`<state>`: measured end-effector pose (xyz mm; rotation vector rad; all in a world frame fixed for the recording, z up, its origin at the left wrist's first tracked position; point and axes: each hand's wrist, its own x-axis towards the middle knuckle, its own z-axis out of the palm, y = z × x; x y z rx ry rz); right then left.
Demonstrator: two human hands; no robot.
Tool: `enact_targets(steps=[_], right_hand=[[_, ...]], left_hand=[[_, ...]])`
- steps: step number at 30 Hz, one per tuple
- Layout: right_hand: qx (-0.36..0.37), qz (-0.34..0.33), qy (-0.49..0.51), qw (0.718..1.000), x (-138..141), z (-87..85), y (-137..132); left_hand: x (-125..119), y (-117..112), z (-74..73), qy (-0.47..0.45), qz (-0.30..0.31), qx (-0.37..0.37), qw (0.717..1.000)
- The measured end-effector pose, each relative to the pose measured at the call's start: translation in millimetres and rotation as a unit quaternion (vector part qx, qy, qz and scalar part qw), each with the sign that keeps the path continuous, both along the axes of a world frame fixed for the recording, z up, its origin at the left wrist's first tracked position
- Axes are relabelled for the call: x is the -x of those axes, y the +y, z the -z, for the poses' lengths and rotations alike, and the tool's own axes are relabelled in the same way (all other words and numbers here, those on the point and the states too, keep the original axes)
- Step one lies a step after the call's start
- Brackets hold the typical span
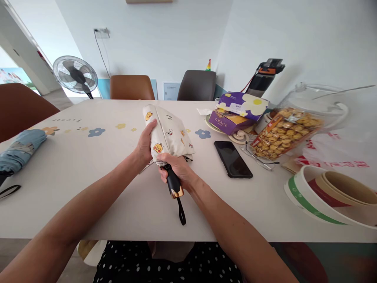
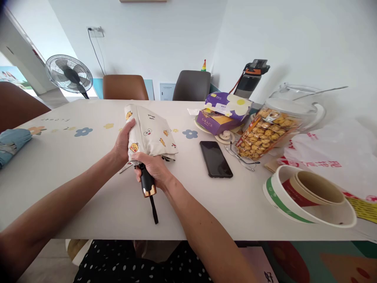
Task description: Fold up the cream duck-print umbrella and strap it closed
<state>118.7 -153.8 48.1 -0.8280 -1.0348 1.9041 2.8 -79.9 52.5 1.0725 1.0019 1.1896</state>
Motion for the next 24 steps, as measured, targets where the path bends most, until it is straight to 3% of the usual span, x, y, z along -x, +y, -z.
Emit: enact_targets(steps=[3, 10, 15, 20, 24], right_hand=[[0.014, -0.014, -0.002, 1.0, 2, -0.6, -1], [0.032, 0.028, 0.007, 0.999, 9, 4.8, 1], [0.079, -0.042, -0.021, 0.996, 7, 6.3, 3], [0.073, -0.018, -0.003, 0.997, 6, 11.5, 4], [0.099, -0.064, 0.013, 0.993, 8, 12.1, 2]], left_hand=[[3, 1, 1.6, 0.004, 0.009, 0.0, 1.0], [8, 3, 6.3, 0.0, 0.002, 0.043, 0.999], [8, -1, 5.5, 0.022, -0.028, 0.084, 0.996], [11, 6, 4.3, -0.015, 0.001, 0.089, 0.996], [23, 17, 0.6, -0.069, -0.021, 0.076, 0.994]])
